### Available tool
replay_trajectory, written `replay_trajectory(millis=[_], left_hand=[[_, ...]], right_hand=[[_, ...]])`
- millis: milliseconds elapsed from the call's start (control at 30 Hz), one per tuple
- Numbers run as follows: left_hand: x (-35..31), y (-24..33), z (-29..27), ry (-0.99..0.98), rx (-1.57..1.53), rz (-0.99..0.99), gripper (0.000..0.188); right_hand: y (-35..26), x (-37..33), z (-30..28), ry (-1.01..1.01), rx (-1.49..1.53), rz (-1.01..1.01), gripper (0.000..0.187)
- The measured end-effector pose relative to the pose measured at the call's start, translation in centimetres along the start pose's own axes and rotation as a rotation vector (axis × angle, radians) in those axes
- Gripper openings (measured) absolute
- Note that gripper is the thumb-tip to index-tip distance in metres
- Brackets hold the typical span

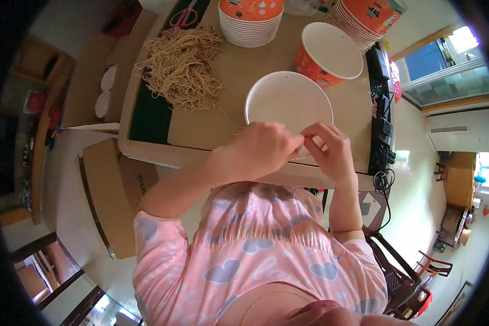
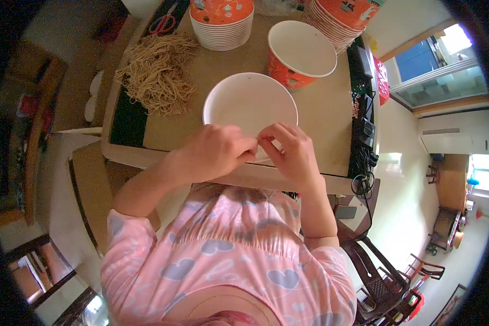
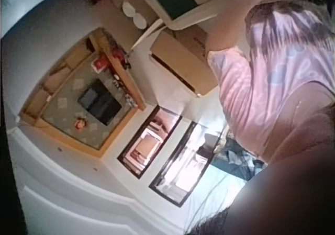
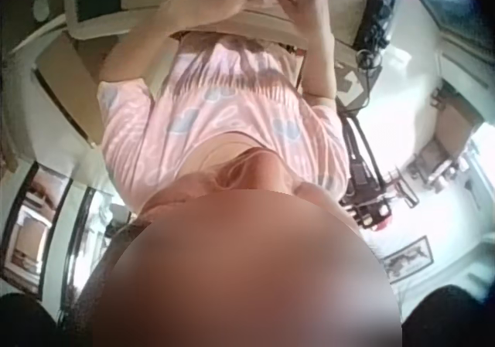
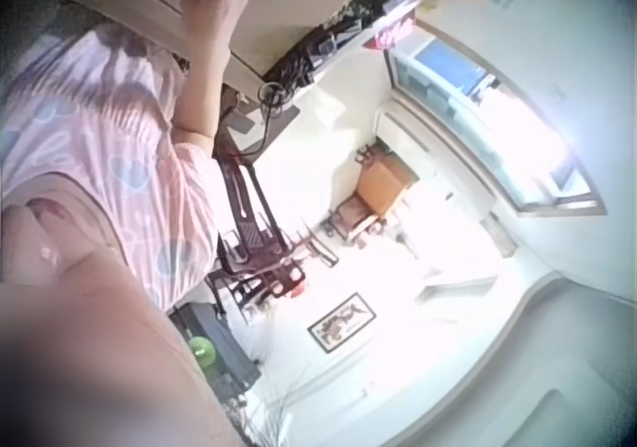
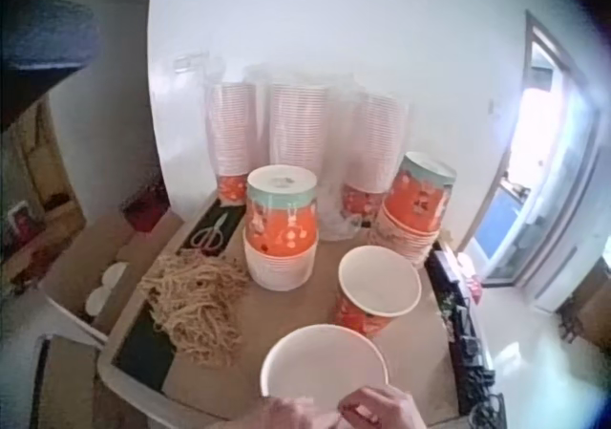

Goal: Connecting paper bowls together using rubber bands as part of a packaging process.

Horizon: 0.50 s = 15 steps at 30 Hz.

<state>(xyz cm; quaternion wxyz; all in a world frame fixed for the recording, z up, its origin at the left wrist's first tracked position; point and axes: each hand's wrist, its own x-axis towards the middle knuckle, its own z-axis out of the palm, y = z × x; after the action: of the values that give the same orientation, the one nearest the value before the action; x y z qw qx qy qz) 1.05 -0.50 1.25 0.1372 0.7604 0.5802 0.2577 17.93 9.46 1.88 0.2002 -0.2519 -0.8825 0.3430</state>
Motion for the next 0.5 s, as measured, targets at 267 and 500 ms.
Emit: replay_trajectory(millis=[267,500], left_hand=[[2.4,-0.3,-0.1,-0.065,-0.61,-0.34,0.015],[2.7,0.0,1.3,-0.038,-0.74,-0.383,0.017]], right_hand=[[1.4,-1.3,1.3,0.266,0.262,-0.094,0.014],[3.3,-1.5,1.0,0.422,0.658,0.008,0.015]])
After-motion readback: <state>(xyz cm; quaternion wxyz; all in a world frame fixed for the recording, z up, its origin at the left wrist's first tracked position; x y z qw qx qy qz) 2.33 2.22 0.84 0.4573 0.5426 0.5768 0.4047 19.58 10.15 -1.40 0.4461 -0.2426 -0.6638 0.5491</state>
